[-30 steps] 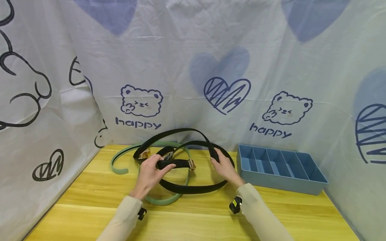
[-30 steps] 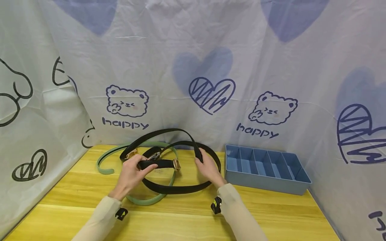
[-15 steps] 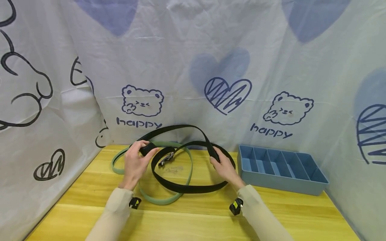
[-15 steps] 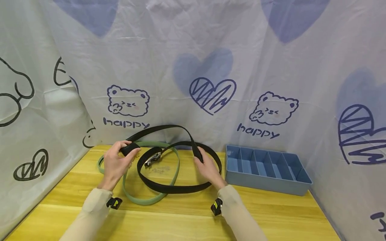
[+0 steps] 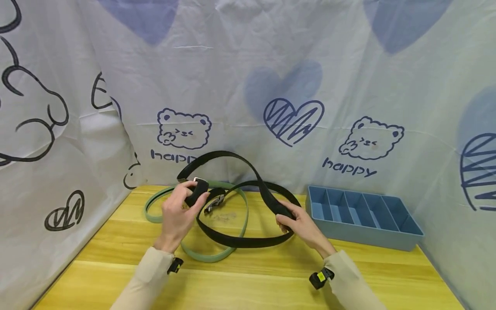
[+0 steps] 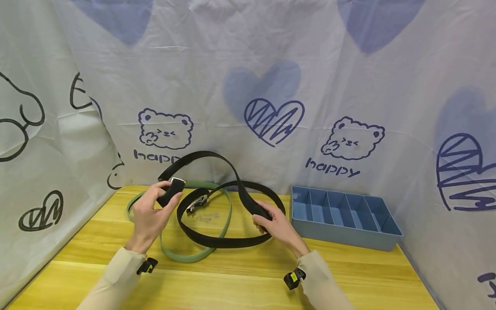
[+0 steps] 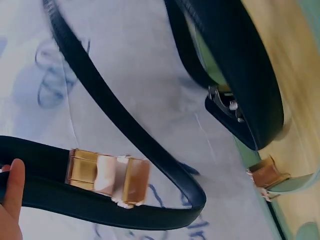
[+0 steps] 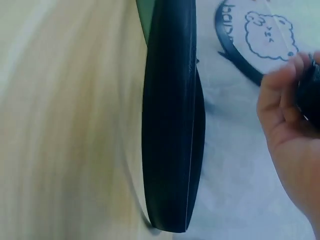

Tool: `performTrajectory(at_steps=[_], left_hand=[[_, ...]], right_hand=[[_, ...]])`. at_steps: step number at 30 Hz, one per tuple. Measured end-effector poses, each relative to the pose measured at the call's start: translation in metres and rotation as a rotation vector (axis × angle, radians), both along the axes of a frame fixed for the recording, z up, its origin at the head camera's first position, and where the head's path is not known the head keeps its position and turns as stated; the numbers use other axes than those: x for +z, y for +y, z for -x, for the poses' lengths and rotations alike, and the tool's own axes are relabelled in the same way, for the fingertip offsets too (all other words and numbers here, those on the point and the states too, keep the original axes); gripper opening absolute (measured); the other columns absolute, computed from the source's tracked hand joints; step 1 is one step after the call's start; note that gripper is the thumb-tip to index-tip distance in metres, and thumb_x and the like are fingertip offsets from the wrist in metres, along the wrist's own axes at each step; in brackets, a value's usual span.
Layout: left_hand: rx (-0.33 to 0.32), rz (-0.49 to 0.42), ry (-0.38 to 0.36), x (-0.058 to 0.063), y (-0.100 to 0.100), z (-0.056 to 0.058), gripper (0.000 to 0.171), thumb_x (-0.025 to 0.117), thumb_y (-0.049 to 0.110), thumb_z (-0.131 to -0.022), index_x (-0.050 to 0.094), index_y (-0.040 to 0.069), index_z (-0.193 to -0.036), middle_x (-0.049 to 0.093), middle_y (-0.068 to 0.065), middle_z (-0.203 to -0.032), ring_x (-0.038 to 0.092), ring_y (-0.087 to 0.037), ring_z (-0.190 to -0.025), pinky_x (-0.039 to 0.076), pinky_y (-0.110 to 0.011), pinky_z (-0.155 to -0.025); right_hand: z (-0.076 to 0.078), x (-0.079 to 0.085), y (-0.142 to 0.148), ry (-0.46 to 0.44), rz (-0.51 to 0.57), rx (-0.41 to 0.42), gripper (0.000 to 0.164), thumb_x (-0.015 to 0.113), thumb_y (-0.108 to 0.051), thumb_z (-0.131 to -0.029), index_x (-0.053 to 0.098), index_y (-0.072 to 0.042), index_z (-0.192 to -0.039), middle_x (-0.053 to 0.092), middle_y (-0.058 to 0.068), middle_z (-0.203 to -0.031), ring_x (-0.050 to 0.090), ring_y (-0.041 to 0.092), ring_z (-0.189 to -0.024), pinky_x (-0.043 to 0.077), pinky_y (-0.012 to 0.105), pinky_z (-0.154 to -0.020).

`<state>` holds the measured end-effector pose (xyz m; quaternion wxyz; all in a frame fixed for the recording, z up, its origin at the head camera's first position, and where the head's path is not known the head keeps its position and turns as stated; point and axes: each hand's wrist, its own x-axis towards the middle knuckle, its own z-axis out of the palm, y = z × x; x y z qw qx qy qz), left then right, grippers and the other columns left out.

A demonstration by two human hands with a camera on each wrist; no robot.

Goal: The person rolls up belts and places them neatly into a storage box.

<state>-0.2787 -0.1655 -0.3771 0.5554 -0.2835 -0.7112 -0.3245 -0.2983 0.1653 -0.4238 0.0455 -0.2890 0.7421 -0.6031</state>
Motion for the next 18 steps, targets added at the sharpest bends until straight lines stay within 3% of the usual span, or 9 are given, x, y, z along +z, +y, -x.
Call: performTrajectory(at_steps=[6,9,13,15,16,18], left_hand=[[-0.172,0.162,0.062,-0.002,0.034,-0.014,0.029,0.074,0.009,-0.074,0.045,0.004,-0.068,0.058,-0.009,-0.082,0.06,-0.027,-0.094,0.05,-0.032,-0.074],[-0.22,0.207,0.058,-0.007,0.05,-0.017,0.031,0.074,0.008,-0.074,0.044,0.005,-0.067,0.056,-0.008,-0.081,0.06,-0.027,-0.094,0.049,-0.031,-0.077],[-0.221,0.267,0.036,-0.017,0.07,-0.018,0.034,0.075,0.009,-0.073,0.042,0.005,-0.066,0.057,-0.011,-0.087,0.059,-0.025,-0.093,0.048,-0.027,-0.076],[-0.199,0.295,0.022,-0.021,0.078,-0.019,0.034,0.075,0.011,-0.073,0.042,0.006,-0.067,0.057,-0.012,-0.09,0.059,-0.024,-0.093,0.048,-0.025,-0.075],[-0.191,0.312,0.022,-0.023,0.082,-0.019,0.034,0.076,0.012,-0.073,0.043,0.006,-0.068,0.057,-0.011,-0.09,0.059,-0.023,-0.093,0.048,-0.025,-0.075],[-0.183,0.344,0.024,-0.026,0.091,-0.019,0.032,0.075,0.015,-0.074,0.045,0.007,-0.07,0.057,-0.01,-0.09,0.058,-0.022,-0.093,0.048,-0.025,-0.076]], right_hand=[[-0.019,0.006,0.001,-0.035,0.012,0.153,0.034,0.051,-0.015,-0.093,0.043,-0.011,-0.126,0.056,0.024,-0.094,0.058,0.035,-0.074,0.05,0.046,-0.063],[-0.029,0.018,-0.009,-0.004,0.01,0.175,0.028,0.053,-0.009,-0.092,0.045,-0.007,-0.118,0.05,0.02,-0.12,0.061,0.035,-0.075,0.05,0.046,-0.065],[-0.04,0.035,-0.028,0.112,-0.015,0.146,0.023,0.056,-0.006,-0.089,0.041,-0.001,-0.107,0.021,0.007,-0.147,0.063,0.028,-0.078,0.051,0.042,-0.064],[-0.043,0.037,-0.036,0.198,-0.048,0.117,0.024,0.056,-0.004,-0.089,0.037,0.0,-0.103,0.019,0.007,-0.148,0.064,0.023,-0.076,0.051,0.039,-0.061],[-0.044,0.037,-0.039,0.245,-0.073,0.103,0.027,0.056,-0.002,-0.088,0.036,-0.001,-0.106,0.019,0.007,-0.148,0.064,0.022,-0.073,0.051,0.037,-0.059],[-0.04,0.031,-0.044,0.384,-0.151,0.065,0.039,0.057,-0.003,-0.087,0.036,-0.002,-0.119,0.025,0.007,-0.145,0.063,0.02,-0.082,0.051,0.033,-0.064]])
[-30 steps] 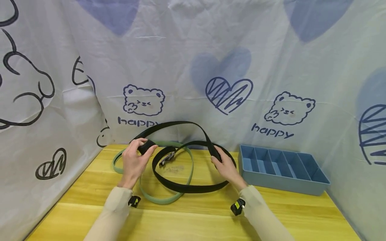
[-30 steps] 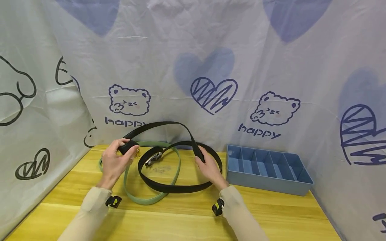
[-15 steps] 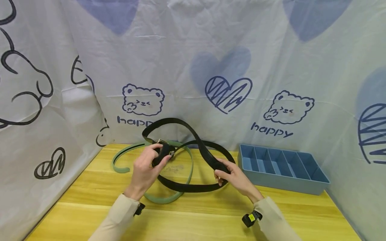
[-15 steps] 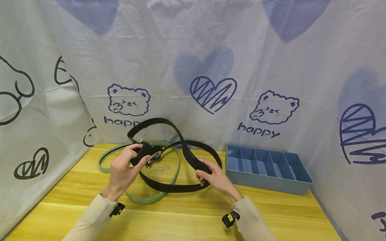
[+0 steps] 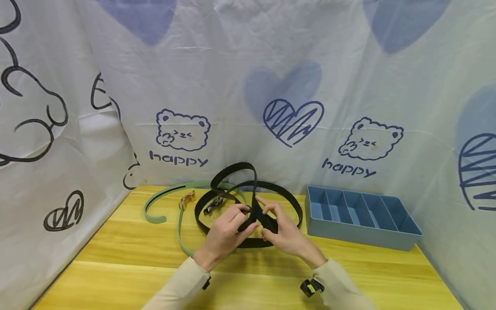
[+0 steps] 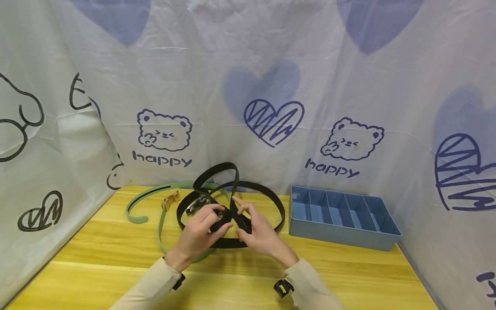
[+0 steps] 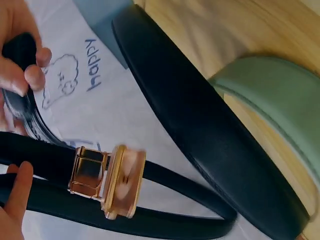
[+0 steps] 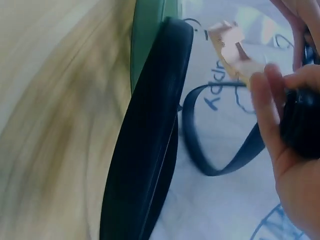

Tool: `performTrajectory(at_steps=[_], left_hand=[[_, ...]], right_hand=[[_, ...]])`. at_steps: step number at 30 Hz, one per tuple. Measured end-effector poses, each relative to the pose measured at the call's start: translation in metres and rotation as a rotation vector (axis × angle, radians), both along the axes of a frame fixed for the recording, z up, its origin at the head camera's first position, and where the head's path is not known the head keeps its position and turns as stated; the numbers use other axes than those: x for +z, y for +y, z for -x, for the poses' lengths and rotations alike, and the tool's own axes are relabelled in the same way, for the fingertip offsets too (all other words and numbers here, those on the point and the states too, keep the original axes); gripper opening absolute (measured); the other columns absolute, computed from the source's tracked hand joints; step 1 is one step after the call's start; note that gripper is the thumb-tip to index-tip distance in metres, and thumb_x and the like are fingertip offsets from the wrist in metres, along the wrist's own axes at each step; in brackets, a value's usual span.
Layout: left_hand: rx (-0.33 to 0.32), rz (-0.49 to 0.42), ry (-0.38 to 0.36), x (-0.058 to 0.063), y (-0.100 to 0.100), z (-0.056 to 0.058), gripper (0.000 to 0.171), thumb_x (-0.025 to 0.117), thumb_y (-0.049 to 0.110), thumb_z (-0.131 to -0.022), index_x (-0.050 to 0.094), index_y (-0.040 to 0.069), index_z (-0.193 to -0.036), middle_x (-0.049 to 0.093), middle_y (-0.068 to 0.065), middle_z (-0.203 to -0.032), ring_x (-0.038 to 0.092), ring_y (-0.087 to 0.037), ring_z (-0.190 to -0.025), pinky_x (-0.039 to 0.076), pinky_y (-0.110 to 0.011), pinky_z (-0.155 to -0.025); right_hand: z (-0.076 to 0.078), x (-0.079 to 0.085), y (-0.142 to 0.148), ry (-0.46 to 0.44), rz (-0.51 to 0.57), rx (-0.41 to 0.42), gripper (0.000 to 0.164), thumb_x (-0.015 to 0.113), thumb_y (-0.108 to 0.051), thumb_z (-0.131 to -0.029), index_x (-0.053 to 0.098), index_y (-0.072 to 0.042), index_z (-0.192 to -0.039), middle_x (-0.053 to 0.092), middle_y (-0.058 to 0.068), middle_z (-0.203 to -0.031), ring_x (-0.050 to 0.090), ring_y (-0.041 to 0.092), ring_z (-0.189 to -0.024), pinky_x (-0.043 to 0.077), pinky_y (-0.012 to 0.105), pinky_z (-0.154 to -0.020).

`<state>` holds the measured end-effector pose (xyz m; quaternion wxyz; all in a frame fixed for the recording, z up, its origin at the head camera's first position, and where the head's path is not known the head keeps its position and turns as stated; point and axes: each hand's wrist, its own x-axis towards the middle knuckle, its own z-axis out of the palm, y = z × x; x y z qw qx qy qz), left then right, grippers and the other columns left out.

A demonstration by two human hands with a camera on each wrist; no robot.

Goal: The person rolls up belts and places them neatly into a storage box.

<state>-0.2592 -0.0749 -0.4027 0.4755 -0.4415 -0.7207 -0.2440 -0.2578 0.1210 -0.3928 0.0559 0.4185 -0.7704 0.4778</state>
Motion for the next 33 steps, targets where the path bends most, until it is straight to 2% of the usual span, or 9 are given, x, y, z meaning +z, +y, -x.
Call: performTrajectory(at_steps=[3,5,10,13,18,25,27,30,33], left_hand=[[-0.021,0.037,0.006,-0.002,0.011,-0.001,0.028,0.073,0.018,-0.077,0.048,0.008,-0.072,0.055,-0.007,-0.088,0.057,-0.02,-0.092,0.046,-0.026,-0.079],[-0.047,0.052,0.004,-0.003,0.018,-0.002,0.026,0.071,0.02,-0.079,0.048,0.008,-0.073,0.054,-0.006,-0.089,0.055,-0.02,-0.093,0.045,-0.027,-0.081],[-0.099,0.113,-0.081,-0.007,0.026,-0.002,0.023,0.065,0.024,-0.084,0.048,0.009,-0.077,0.05,-0.004,-0.094,0.049,-0.018,-0.095,0.041,-0.027,-0.083],[-0.096,0.162,-0.115,-0.008,0.028,-0.001,0.023,0.057,0.027,-0.089,0.047,0.009,-0.079,0.044,-0.004,-0.094,0.043,-0.015,-0.089,0.037,-0.026,-0.077],[-0.045,0.221,-0.09,-0.007,0.03,-0.001,0.03,0.043,0.031,-0.096,0.041,0.01,-0.075,0.039,-0.005,-0.089,0.036,-0.017,-0.081,0.031,-0.028,-0.072],[-0.03,0.185,-0.104,-0.007,0.029,-0.003,0.023,0.044,0.03,-0.095,0.052,0.009,-0.095,0.043,-0.015,-0.119,0.039,-0.025,-0.109,0.033,-0.034,-0.09],[-0.024,0.113,-0.081,-0.011,0.023,-0.002,0.02,0.052,0.026,-0.092,0.054,0.007,-0.099,0.046,-0.014,-0.115,0.044,-0.024,-0.105,0.037,-0.032,-0.087],[0.035,0.09,-0.092,-0.022,0.006,0.001,0.012,0.062,0.019,-0.085,0.058,0.01,-0.092,0.054,-0.004,-0.095,0.05,-0.015,-0.083,0.042,-0.025,-0.069],[0.138,0.279,-0.215,-0.038,-0.013,0.006,0.014,0.068,0.022,-0.08,0.06,0.017,-0.09,0.052,0.003,-0.087,0.049,-0.012,-0.077,0.043,-0.026,-0.065]], right_hand=[[0.011,-0.014,-0.007,0.162,-0.064,-0.078,0.063,0.059,-0.001,-0.083,0.031,-0.013,-0.138,0.035,0.003,-0.14,0.055,0.019,-0.103,0.048,0.033,-0.079],[0.011,-0.013,-0.012,0.219,-0.06,-0.116,0.066,0.062,-0.001,-0.082,0.033,-0.014,-0.14,0.044,0.005,-0.133,0.048,0.02,-0.113,0.043,0.034,-0.088],[-0.002,0.0,-0.017,0.233,0.011,-0.144,0.056,0.06,-0.001,-0.085,0.037,-0.004,-0.137,0.052,0.013,-0.119,0.054,0.024,-0.104,0.045,0.035,-0.085],[0.002,-0.006,-0.014,0.203,0.009,-0.099,0.058,0.058,-0.005,-0.088,0.032,-0.006,-0.14,0.05,0.011,-0.123,0.053,0.023,-0.105,0.044,0.034,-0.085],[0.02,-0.025,-0.011,0.137,-0.005,-0.027,0.052,0.059,-0.011,-0.088,0.039,-0.012,-0.136,0.049,0.005,-0.127,0.052,0.018,-0.106,0.043,0.033,-0.085],[0.031,-0.042,-0.001,0.253,-0.034,-0.127,0.038,0.058,-0.006,-0.087,0.047,-0.015,-0.123,0.055,0.002,-0.11,0.054,0.013,-0.095,0.046,0.03,-0.078],[0.032,-0.038,0.004,0.302,-0.011,-0.144,0.037,0.058,0.0,-0.085,0.048,-0.013,-0.119,0.054,0.001,-0.104,0.054,0.012,-0.09,0.046,0.029,-0.075],[0.028,-0.024,0.012,0.371,0.024,-0.144,0.038,0.059,0.008,-0.082,0.048,-0.008,-0.114,0.052,0.003,-0.096,0.051,0.012,-0.082,0.044,0.029,-0.068],[0.017,-0.003,0.02,0.399,0.038,-0.147,0.035,0.059,0.011,-0.081,0.048,-0.005,-0.109,0.05,0.007,-0.09,0.048,0.013,-0.076,0.042,0.03,-0.063]])
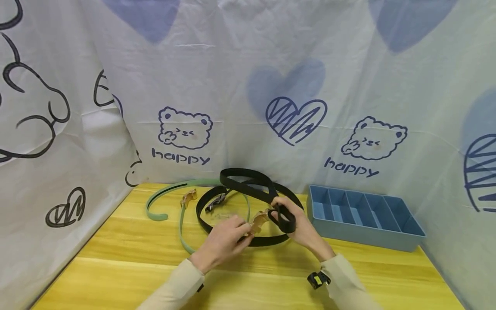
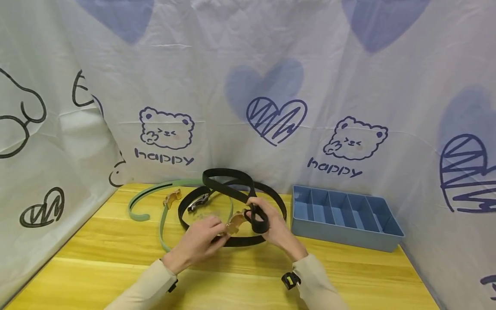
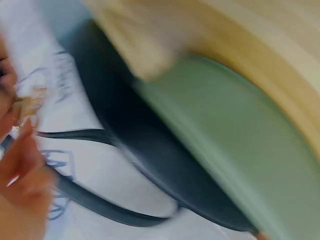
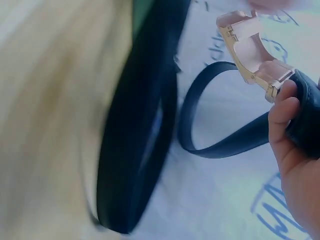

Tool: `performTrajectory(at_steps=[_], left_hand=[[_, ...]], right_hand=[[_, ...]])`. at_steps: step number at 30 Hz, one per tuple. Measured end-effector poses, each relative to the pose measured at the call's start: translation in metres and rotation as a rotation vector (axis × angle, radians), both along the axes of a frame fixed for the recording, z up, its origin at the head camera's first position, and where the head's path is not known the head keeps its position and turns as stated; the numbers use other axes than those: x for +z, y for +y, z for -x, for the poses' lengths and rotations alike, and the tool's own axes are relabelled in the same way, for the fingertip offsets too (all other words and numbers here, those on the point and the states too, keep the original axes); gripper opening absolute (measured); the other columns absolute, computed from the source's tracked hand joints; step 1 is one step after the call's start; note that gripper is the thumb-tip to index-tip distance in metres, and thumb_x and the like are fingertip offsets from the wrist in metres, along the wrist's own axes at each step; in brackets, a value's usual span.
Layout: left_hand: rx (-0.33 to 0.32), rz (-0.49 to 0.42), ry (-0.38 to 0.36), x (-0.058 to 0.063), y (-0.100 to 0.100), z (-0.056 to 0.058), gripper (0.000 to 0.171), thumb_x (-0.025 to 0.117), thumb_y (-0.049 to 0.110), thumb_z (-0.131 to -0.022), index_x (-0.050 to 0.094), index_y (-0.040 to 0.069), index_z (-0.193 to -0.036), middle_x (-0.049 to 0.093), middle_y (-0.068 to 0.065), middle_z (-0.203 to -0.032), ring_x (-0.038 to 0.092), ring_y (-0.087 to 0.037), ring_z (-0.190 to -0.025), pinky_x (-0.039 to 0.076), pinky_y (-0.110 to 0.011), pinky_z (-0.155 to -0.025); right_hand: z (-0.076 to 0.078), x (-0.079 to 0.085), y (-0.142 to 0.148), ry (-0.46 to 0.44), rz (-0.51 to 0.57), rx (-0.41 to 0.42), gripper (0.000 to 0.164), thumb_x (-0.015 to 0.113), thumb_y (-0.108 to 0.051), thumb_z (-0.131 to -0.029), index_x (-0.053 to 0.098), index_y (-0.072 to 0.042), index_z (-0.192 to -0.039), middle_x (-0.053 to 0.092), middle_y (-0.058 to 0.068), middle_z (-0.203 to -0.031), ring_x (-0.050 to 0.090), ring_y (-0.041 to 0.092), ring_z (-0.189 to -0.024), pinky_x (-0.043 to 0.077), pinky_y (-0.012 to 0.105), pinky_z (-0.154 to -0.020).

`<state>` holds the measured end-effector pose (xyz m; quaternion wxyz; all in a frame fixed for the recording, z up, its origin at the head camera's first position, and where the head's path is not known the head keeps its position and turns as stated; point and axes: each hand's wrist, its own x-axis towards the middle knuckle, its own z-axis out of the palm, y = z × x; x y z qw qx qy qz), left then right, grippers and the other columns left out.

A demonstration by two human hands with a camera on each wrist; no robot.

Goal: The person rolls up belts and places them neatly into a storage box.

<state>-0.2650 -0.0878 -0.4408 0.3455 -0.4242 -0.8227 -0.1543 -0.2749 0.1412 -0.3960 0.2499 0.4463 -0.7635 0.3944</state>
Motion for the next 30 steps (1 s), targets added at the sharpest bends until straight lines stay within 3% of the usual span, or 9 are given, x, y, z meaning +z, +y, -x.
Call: performTrajectory(at_steps=[3,6,11,15,19,21,24,26,30], left_hand=[[0.099,0.246,-0.17,-0.018,-0.015,0.005,0.036,0.07,0.034,-0.078,0.061,0.025,-0.111,0.054,-0.001,-0.099,0.048,-0.018,-0.09,0.041,-0.036,-0.074],[0.181,0.351,-0.258,-0.03,-0.027,0.01,0.053,0.071,0.036,-0.077,0.053,0.03,-0.126,0.056,-0.002,-0.101,0.047,-0.021,-0.095,0.037,-0.039,-0.074],[0.261,0.308,-0.273,-0.035,-0.042,0.028,0.039,0.075,0.028,-0.073,0.06,0.025,-0.109,0.06,0.004,-0.086,0.054,-0.018,-0.082,0.03,-0.032,-0.065],[0.288,0.247,-0.289,-0.036,-0.05,0.047,0.027,0.078,0.024,-0.07,0.062,0.022,-0.092,0.061,0.004,-0.084,0.055,-0.019,-0.078,0.035,-0.034,-0.065],[0.305,0.187,-0.33,-0.037,-0.059,0.062,0.021,0.077,0.021,-0.071,0.062,0.019,-0.086,0.058,0.002,-0.08,0.055,-0.021,-0.077,0.044,-0.038,-0.069],[0.314,0.157,-0.355,-0.037,-0.063,0.066,0.02,0.077,0.021,-0.072,0.063,0.018,-0.085,0.056,0.0,-0.08,0.054,-0.022,-0.078,0.046,-0.039,-0.07],[0.36,0.136,-0.373,-0.035,-0.069,0.071,0.026,0.077,0.026,-0.071,0.065,0.015,-0.091,0.056,-0.007,-0.09,0.052,-0.027,-0.089,0.044,-0.044,-0.072],[0.419,0.15,-0.37,-0.034,-0.073,0.073,0.04,0.076,0.032,-0.072,0.064,0.015,-0.106,0.056,-0.013,-0.106,0.048,-0.034,-0.102,0.041,-0.05,-0.075],[0.468,0.144,-0.405,-0.032,-0.081,0.077,0.056,0.073,0.037,-0.074,0.055,0.018,-0.124,0.042,-0.022,-0.127,0.037,-0.044,-0.116,0.037,-0.056,-0.081]], right_hand=[[-0.009,0.019,0.01,0.003,-0.03,-0.024,0.035,0.059,0.012,-0.08,0.048,-0.005,-0.109,0.051,0.01,-0.091,0.05,0.016,-0.076,0.043,0.031,-0.064],[-0.012,0.032,0.017,-0.021,-0.074,-0.023,0.035,0.058,0.011,-0.081,0.046,-0.005,-0.11,0.053,0.011,-0.094,0.052,0.017,-0.077,0.044,0.031,-0.068],[-0.009,0.033,0.022,0.006,-0.086,0.082,0.037,0.058,0.014,-0.08,0.048,-0.005,-0.11,0.053,0.007,-0.094,0.051,0.015,-0.077,0.043,0.029,-0.068],[-0.002,0.012,0.022,0.069,-0.117,0.157,0.038,0.053,0.012,-0.084,0.05,-0.008,-0.116,0.053,0.0,-0.095,0.051,0.009,-0.079,0.042,0.024,-0.066],[-0.001,-0.008,0.02,0.117,-0.184,0.164,0.033,0.042,-0.001,-0.092,0.048,-0.012,-0.123,0.051,-0.004,-0.1,0.045,0.0,-0.068,0.036,0.013,-0.06],[-0.004,-0.011,0.017,0.13,-0.185,0.18,0.029,0.044,-0.005,-0.093,0.049,-0.011,-0.121,0.051,-0.005,-0.101,0.043,-0.001,-0.067,0.035,0.011,-0.059],[-0.015,-0.002,0.012,0.106,-0.13,0.253,0.031,0.053,0.001,-0.089,0.05,-0.008,-0.118,0.053,-0.001,-0.097,0.047,0.003,-0.069,0.04,0.014,-0.061],[-0.023,0.01,0.01,0.079,-0.084,0.311,0.038,0.057,0.008,-0.084,0.051,-0.008,-0.117,0.055,0.004,-0.096,0.05,0.008,-0.075,0.043,0.02,-0.065],[-0.036,0.035,0.013,-0.043,-0.064,0.42,0.046,0.056,0.016,-0.08,0.051,-0.009,-0.118,0.057,0.01,-0.096,0.052,0.013,-0.076,0.045,0.025,-0.065]])
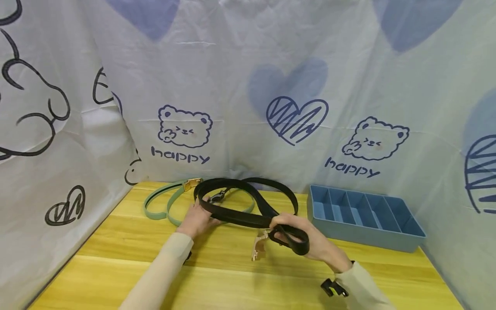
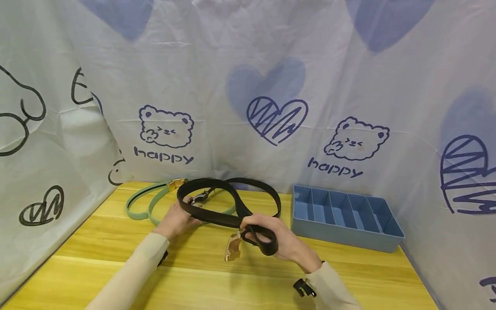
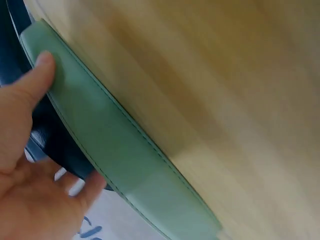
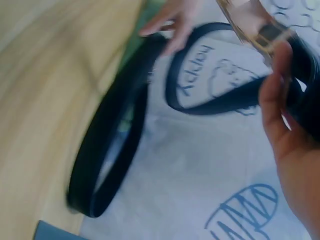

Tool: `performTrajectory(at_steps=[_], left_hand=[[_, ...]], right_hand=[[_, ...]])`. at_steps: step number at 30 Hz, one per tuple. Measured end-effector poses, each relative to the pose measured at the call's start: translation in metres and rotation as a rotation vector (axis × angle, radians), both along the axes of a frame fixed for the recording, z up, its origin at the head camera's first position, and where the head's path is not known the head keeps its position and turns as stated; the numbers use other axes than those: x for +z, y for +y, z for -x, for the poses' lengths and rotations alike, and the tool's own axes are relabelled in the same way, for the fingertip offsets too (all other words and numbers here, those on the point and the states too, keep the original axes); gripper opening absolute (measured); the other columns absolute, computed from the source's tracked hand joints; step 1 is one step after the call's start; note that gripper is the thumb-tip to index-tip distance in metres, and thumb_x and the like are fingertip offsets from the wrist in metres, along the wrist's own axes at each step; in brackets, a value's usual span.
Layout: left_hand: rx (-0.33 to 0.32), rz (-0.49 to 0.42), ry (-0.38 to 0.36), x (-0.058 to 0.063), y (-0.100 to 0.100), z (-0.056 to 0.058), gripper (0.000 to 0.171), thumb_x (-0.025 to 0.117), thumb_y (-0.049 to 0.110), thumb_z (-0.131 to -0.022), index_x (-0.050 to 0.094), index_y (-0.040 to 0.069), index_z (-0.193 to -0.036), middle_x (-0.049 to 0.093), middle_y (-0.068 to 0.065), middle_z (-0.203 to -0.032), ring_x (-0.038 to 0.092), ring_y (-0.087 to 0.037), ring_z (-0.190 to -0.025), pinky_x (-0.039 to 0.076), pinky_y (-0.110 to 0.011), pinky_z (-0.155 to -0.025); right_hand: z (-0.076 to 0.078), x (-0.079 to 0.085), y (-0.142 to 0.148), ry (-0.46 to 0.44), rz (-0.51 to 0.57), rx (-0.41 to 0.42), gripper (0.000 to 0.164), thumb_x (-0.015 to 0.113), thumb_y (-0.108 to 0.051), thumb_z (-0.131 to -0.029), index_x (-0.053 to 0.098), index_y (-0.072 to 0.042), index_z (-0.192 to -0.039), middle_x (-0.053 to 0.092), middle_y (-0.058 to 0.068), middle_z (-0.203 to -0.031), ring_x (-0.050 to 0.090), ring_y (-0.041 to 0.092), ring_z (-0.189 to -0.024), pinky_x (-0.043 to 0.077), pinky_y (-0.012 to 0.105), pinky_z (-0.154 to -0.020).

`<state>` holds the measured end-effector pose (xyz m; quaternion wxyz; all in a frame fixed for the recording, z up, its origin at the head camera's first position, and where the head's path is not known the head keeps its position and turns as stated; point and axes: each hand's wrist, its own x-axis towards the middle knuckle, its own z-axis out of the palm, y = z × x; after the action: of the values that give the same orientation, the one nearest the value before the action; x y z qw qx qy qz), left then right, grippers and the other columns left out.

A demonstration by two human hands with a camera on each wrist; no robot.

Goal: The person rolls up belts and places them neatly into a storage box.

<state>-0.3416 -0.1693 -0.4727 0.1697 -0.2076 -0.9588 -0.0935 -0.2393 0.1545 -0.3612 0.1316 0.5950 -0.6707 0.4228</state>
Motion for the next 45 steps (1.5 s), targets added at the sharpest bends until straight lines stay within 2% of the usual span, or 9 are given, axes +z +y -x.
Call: performTrajectory(at_steps=[5,11,12,18,22,27,31,36,45], left_hand=[[-0.028,-0.03,-0.039,0.003,-0.01,0.002,0.065,0.072,0.036,-0.076,0.047,0.014,-0.132,0.037,-0.022,-0.133,0.037,-0.044,-0.118,0.036,-0.057,-0.085],[0.006,-0.053,-0.081,0.004,-0.013,0.005,0.071,0.071,0.04,-0.076,0.043,0.011,-0.134,0.029,-0.021,-0.139,0.031,-0.037,-0.125,0.033,-0.055,-0.091],[0.009,-0.041,-0.088,0.003,-0.013,0.006,0.07,0.07,0.041,-0.076,0.046,0.008,-0.132,0.028,-0.022,-0.139,0.03,-0.037,-0.125,0.033,-0.054,-0.092],[0.038,0.019,-0.172,0.004,-0.012,0.01,0.084,0.067,0.045,-0.078,0.031,-0.005,-0.137,0.024,-0.025,-0.141,0.021,-0.037,-0.131,0.025,-0.049,-0.101],[0.057,0.014,-0.199,0.005,-0.012,0.011,0.086,0.067,0.043,-0.078,0.025,-0.001,-0.139,0.022,-0.024,-0.142,0.019,-0.036,-0.132,0.025,-0.048,-0.101],[0.071,0.023,-0.244,0.004,-0.01,0.01,0.084,0.064,0.045,-0.08,0.025,0.001,-0.14,0.019,-0.024,-0.144,0.015,-0.036,-0.133,0.023,-0.051,-0.101],[0.088,0.022,-0.262,0.003,-0.009,0.01,0.085,0.063,0.046,-0.08,0.023,0.001,-0.141,0.017,-0.024,-0.145,0.013,-0.036,-0.133,0.022,-0.051,-0.101],[0.097,0.024,-0.267,0.003,-0.01,0.009,0.085,0.061,0.049,-0.081,0.023,0.003,-0.142,0.016,-0.023,-0.145,0.013,-0.035,-0.134,0.023,-0.051,-0.101],[0.116,0.063,-0.279,0.005,-0.009,0.009,0.079,0.063,0.041,-0.082,0.027,0.0,-0.14,0.021,-0.023,-0.144,0.013,-0.036,-0.134,0.024,-0.054,-0.099]], right_hand=[[0.0,0.015,0.016,-0.23,-0.065,0.024,0.034,0.05,0.014,-0.085,0.052,-0.005,-0.113,0.056,0.008,-0.09,0.051,0.013,-0.071,0.044,0.027,-0.059],[0.018,0.017,0.043,-0.491,0.002,0.167,0.037,0.035,0.021,-0.087,0.045,-0.002,-0.115,0.059,0.015,-0.09,0.059,0.027,-0.069,0.049,0.036,-0.058],[0.021,0.015,0.048,-0.529,0.025,0.187,0.04,0.034,0.021,-0.087,0.045,-0.004,-0.116,0.059,0.015,-0.092,0.059,0.027,-0.069,0.05,0.037,-0.059],[0.039,0.001,0.07,-0.757,0.251,0.371,0.036,0.026,0.01,-0.095,0.044,-0.009,-0.119,0.058,0.014,-0.099,0.061,0.024,-0.079,0.051,0.035,-0.067],[0.051,-0.007,0.077,-0.887,0.365,0.471,0.03,0.024,0.003,-0.097,0.042,-0.008,-0.118,0.057,0.015,-0.101,0.058,0.023,-0.087,0.051,0.036,-0.071],[0.06,-0.009,0.083,-0.887,0.47,0.602,0.029,0.025,-0.006,-0.098,0.039,-0.011,-0.123,0.054,0.014,-0.102,0.06,0.019,-0.085,0.052,0.03,-0.069],[0.066,0.002,0.078,-0.866,0.563,0.705,0.029,0.031,-0.007,-0.098,0.039,-0.011,-0.126,0.052,0.016,-0.102,0.061,0.02,-0.085,0.051,0.027,-0.07],[0.068,0.017,0.066,-0.842,0.663,0.779,0.029,0.032,-0.007,-0.097,0.04,-0.008,-0.125,0.051,0.018,-0.1,0.056,0.023,-0.086,0.048,0.029,-0.077],[0.052,0.021,0.046,-1.018,0.717,0.999,0.034,0.024,-0.021,-0.099,0.042,-0.013,-0.126,0.05,0.015,-0.099,0.047,0.028,-0.085,0.041,0.036,-0.074]])
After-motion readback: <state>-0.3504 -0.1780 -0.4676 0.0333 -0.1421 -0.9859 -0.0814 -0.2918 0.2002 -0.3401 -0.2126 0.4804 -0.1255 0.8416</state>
